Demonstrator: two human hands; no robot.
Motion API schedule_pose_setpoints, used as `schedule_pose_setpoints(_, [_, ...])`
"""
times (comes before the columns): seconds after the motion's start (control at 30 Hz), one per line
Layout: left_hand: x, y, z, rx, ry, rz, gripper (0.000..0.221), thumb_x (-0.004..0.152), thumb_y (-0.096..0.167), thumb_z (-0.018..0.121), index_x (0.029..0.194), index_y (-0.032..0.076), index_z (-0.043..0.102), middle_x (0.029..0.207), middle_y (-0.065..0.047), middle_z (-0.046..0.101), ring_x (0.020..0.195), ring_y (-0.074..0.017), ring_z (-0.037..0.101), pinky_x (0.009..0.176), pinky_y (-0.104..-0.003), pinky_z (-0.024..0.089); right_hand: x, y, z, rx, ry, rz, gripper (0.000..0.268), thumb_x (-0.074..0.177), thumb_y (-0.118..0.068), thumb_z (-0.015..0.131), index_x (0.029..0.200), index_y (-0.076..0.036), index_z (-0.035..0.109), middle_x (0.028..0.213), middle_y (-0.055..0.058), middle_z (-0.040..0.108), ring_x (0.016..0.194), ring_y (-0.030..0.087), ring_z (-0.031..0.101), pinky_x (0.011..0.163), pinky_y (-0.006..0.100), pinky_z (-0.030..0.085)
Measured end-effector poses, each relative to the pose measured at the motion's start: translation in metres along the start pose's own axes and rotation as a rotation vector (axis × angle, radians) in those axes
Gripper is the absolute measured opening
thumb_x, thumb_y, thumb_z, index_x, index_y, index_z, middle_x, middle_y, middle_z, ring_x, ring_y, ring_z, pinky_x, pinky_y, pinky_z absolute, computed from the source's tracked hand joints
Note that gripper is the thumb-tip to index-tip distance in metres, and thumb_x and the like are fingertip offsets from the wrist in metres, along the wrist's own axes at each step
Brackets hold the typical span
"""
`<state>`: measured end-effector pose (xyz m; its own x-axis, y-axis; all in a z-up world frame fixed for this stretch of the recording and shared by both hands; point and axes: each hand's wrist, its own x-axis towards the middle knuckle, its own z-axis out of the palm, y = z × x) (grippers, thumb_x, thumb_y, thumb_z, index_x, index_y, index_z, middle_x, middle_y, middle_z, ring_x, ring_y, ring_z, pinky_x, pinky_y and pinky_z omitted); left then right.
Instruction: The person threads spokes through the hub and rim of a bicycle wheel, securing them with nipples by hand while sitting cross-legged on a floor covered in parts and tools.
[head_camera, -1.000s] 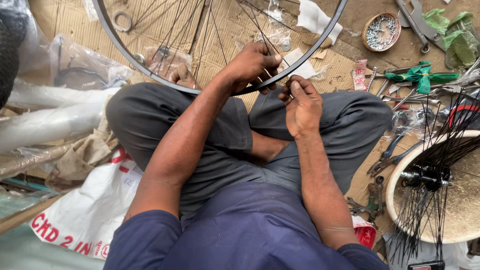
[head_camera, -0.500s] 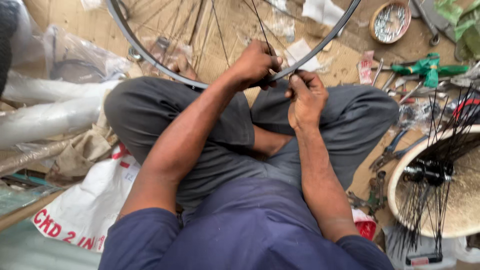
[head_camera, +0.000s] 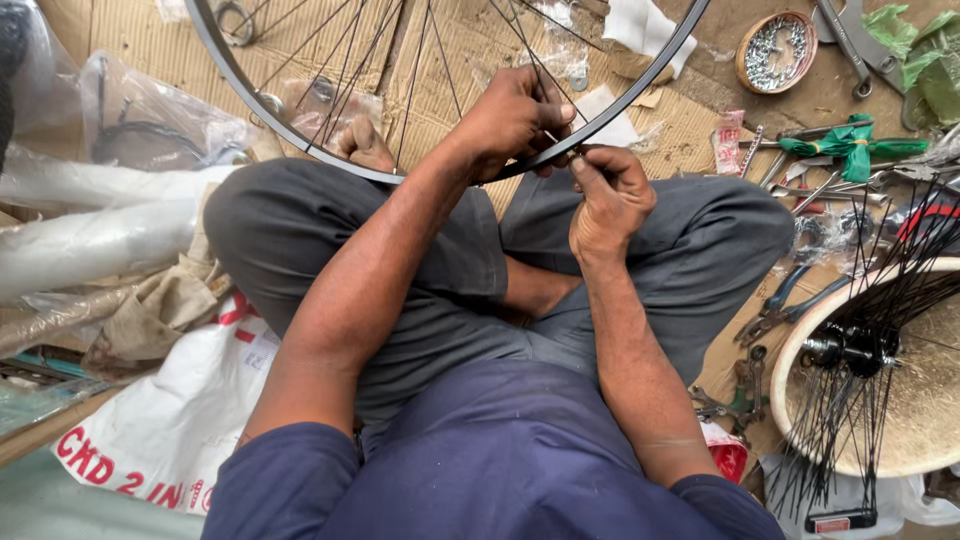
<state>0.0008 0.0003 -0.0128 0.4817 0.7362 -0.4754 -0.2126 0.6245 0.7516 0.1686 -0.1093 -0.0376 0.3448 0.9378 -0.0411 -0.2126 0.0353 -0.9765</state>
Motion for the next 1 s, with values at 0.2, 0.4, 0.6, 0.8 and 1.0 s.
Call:
schedule_pose_setpoints(0.2, [-0.003,0.0,0.004,0.067,0.042,0.017,0.019,0.098,0.012,0.067,0.095,0.0,0.053,0.075,-0.016,0.071,0.054,-0.0242,0.074,0.04,-0.037,0.061,0.0,0.002,0.004,0.039,0.121,0.059,0.018,0.089,0.015,0.073,0.097,-0.001,0.07,0.091,0.006,0.072,0.069,0.008,0.06,0.058,0.022,0.045])
schedule_pose_setpoints(0.4, [-0.003,0.0,0.002,0.021,0.016,0.036,0.02,0.099,0.01,0.068,0.095,-0.002,0.053,0.072,-0.017,0.068,0.053,-0.0233,0.071,0.042,-0.035,0.06,0.0,0.009,0.012,0.069,0.004,-0.065,0.019,0.092,0.016,0.076,0.096,-0.001,0.069,0.094,0.006,0.07,0.073,0.008,0.059,0.064,0.022,0.048])
schedule_pose_setpoints(0.6, [-0.004,0.002,0.002,0.066,0.03,0.038,0.018,0.099,0.009,0.067,0.096,-0.002,0.052,0.072,-0.015,0.069,0.057,-0.0206,0.074,0.046,-0.034,0.064,0.0,0.007,0.017,-0.315,-0.016,-0.232,0.019,0.093,0.016,0.077,0.097,-0.001,0.068,0.099,0.005,0.068,0.091,0.011,0.064,0.082,0.026,0.057])
schedule_pose_setpoints(0.8, [-0.004,0.004,0.003,0.062,0.013,0.037,0.021,0.097,0.013,0.068,0.097,-0.001,0.052,0.072,-0.016,0.069,0.056,-0.0198,0.073,0.044,-0.034,0.064,0.0,0.01,0.018,-0.019,0.089,-0.073,0.018,0.093,0.015,0.076,0.097,-0.002,0.069,0.097,0.006,0.071,0.08,0.008,0.06,0.069,0.022,0.051])
schedule_pose_setpoints(1.0, [-0.003,0.002,0.005,0.179,0.054,0.042,0.018,0.099,0.015,0.065,0.099,0.001,0.054,0.073,-0.014,0.069,0.057,-0.0174,0.075,0.046,-0.031,0.061,-0.001,0.008,0.02,-0.081,-0.006,-0.079,0.016,0.093,0.01,0.078,0.096,-0.003,0.069,0.096,0.003,0.07,0.09,0.01,0.068,0.082,0.024,0.06])
